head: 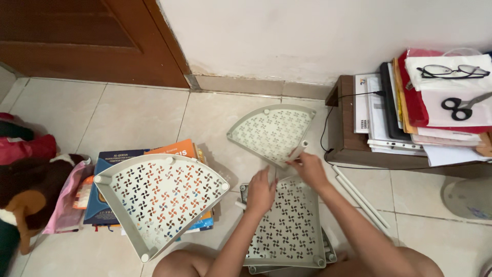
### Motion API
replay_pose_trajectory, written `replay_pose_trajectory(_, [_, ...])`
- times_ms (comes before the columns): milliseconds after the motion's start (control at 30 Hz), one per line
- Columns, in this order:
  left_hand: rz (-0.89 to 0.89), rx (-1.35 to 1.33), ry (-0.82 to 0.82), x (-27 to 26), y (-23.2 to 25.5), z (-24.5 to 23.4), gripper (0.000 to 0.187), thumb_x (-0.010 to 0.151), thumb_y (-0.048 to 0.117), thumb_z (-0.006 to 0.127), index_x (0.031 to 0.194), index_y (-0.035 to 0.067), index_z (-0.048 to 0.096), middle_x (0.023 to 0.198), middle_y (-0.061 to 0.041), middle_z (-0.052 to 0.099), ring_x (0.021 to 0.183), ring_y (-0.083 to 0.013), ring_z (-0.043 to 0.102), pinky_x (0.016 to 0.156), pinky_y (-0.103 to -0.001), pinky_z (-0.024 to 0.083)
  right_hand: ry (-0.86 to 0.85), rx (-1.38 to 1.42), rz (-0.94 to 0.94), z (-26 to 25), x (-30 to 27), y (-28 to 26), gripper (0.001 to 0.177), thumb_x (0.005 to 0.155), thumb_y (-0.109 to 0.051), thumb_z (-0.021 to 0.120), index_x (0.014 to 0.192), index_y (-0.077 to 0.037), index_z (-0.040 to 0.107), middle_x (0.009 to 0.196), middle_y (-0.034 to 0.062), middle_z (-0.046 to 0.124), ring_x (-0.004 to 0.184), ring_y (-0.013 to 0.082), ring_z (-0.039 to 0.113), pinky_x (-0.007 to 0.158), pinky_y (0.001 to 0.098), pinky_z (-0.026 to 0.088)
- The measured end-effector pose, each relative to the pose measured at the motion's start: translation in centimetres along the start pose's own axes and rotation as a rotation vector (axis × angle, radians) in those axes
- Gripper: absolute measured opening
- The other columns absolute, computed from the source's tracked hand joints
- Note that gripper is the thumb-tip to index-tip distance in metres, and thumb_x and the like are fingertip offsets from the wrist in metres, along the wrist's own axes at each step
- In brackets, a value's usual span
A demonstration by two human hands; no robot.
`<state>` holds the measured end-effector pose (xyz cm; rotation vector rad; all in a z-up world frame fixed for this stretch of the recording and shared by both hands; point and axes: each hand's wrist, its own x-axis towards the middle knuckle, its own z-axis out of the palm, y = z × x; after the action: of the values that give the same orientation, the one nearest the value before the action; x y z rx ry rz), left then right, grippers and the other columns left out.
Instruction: The person removes books and items from a corner shelf and places them on the floor. Then the person disassembles the shelf by removing the shelves and legs, leaving the components on the floor.
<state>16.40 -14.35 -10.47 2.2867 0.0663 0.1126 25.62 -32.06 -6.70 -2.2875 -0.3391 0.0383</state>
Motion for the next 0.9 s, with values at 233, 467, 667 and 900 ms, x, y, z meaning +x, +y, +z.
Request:
replay_pose_trajectory(233, [0.026,-0.271,0.122,1.9,2.0,-1.9,0.066,0.082,-0.008,0.052,0.147,0.004,0.049,0.145,-0.021,0.057,0.131,-0.0389,0.057,0.106,-0.043,0.049,0.059,0.005,-0.007,2.9,-0.8,-3.2,0.020,0.086,-0.017,0.076,0.093,0.001,0.070,0.090,0.0187,0.076,0.082,0.0313,0.076,0.071,0.0390,0.059])
replay_pose_trajectory(467, [0.045,-0.331,0.135,3.5,8.0,-2.8,0.039,0.093,0.012,0.069,0.130,0.006,0.058,0.121,-0.019,0.068,0.098,-0.0366,0.072,0.082,-0.043,0.058,0.003,0.056,0.011,1.6,-1.7,-2.3,0.033,0.086,-0.011,0.072,0.117,-0.004,0.062,0.097,0.0165,0.077,0.093,0.0305,0.076,0.074,0.0402,0.060])
replay_pose_trajectory(667, [0.062,-0.100,0.201,4.9,6.2,-1.1,0.022,0.100,0.015,0.062,0.115,-0.001,0.059,0.106,-0.027,0.068,0.095,-0.0473,0.066,0.077,-0.051,0.054,-0.065,-0.278,0.451,-6.0,-5.9,9.4,0.049,0.088,-0.031,0.077,0.134,-0.018,0.063,0.111,0.0139,0.078,0.103,0.0305,0.074,0.089,0.0447,0.057])
replay_pose_trajectory(900, [-0.139,-0.106,0.383,5.4,0.9,-4.8,0.027,0.100,0.009,0.052,0.124,-0.004,0.051,0.112,-0.031,0.064,0.099,-0.0500,0.063,0.081,-0.054,0.051,-0.264,-0.650,0.709,-9.0,-13.0,19.6,0.067,0.076,-0.036,0.088,0.130,-0.012,0.058,0.131,0.0157,0.061,0.118,0.0379,0.060,0.096,0.0466,0.052])
